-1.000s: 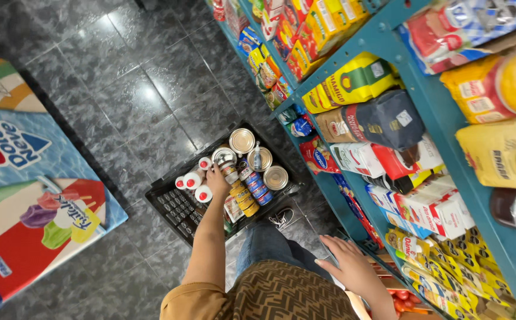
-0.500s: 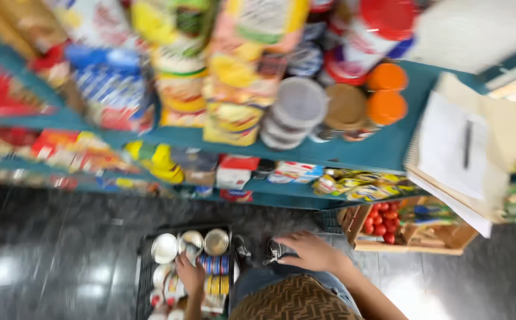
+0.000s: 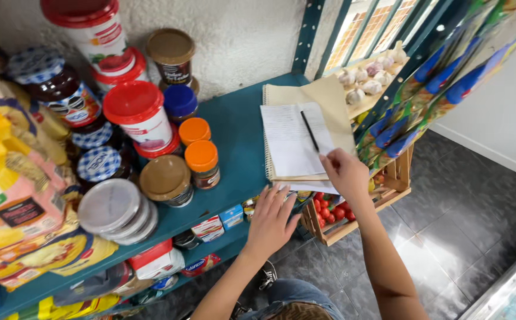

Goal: The person writes on a spiral notebook while standing at a grocery shelf, then picks up multiple jars and cans from the shelf and places them into a black plastic crate on the floor.

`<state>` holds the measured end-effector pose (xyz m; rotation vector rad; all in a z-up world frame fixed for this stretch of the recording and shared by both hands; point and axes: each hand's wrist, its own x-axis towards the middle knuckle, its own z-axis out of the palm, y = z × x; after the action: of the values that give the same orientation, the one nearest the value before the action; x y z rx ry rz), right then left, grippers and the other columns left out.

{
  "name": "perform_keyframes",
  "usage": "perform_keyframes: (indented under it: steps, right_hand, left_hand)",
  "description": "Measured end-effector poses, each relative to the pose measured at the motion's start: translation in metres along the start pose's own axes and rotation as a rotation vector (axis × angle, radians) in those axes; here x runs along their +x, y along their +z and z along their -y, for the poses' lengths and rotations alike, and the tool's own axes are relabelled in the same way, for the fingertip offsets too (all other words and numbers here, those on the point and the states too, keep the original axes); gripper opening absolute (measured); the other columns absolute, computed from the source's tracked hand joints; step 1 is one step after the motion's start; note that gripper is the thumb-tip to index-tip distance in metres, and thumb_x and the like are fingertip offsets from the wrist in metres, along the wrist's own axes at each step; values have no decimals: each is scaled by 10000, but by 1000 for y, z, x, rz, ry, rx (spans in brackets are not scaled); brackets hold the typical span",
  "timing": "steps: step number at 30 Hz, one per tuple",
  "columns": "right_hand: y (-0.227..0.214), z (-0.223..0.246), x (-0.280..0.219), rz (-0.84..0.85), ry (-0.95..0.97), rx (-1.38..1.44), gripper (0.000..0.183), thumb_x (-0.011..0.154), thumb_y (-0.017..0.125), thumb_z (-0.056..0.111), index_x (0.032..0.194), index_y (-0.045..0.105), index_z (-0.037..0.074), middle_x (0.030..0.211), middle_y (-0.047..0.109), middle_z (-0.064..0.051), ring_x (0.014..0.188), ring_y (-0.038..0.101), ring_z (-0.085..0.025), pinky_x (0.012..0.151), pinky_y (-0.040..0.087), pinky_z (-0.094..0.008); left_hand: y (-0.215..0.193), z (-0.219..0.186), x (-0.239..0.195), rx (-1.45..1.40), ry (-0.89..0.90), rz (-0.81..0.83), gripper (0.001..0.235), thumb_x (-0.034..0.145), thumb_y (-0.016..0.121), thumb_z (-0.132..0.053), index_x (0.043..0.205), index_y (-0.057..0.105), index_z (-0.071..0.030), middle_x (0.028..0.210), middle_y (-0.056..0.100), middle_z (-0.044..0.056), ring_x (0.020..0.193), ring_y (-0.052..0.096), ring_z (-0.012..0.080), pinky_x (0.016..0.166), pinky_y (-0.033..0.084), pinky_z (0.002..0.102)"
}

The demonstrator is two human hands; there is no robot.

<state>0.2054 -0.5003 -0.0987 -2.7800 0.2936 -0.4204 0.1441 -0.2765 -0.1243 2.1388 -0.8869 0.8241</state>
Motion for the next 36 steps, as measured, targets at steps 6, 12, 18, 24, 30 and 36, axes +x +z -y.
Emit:
perform_keyframes:
  steps: [6,12,18,24,30,36]
  right_hand:
    - [15,5,73,270,-43,-194,486,837,430,637,884,585,179,870,671,-78,908,653,-317,780,493,-461]
    - [26,-5,99,424,-211,-10,344,927,428,401,926,587,96,815,646,-191,854,631,-412,748,492,-496]
    - [44,6,102,580,-77,991,122,772,646,123,838,619,24,653,641,-92,556,594,-148,420,433,-198]
    - [43,25,110,635,-188,1007,188,718,612,46,886,638,-33,749,654,-154,606,592,-170,458,466,-241]
    - [65,13,127,491,-298,875,59,679,612,121,702,659,92,512,506,-31,501,464,-118,454,371,-236]
    - [69,16,120,523,-337,938,87,720,573,100,671,632,59,457,496,-52,457,484,-140,467,403,-257]
  left_hand:
    - [53,-7,71,321,-83,377,882,643,656,-603,1276,469,-19,1406,361,223,1380,207,361,1151,25,581]
    - [72,-13,62,333,-232,565,928,691,616,-608,1386,333,-62,1429,296,234,1315,271,424,1088,73,662]
    - [85,-26,57,488,-282,436,957,595,764,-465,1333,378,6,1301,388,297,1244,320,487,1106,146,617]
    - [86,-23,57,547,-280,493,886,662,733,-444,1388,357,-103,1368,338,313,1272,312,503,1067,187,623]
    - [89,-4,60,332,-295,492,956,664,515,-720,1356,404,-69,1340,341,336,1273,307,495,1073,203,551]
    - [103,17,59,290,-276,206,851,744,506,-671,1281,474,-11,1284,375,378,1245,336,527,1066,209,571]
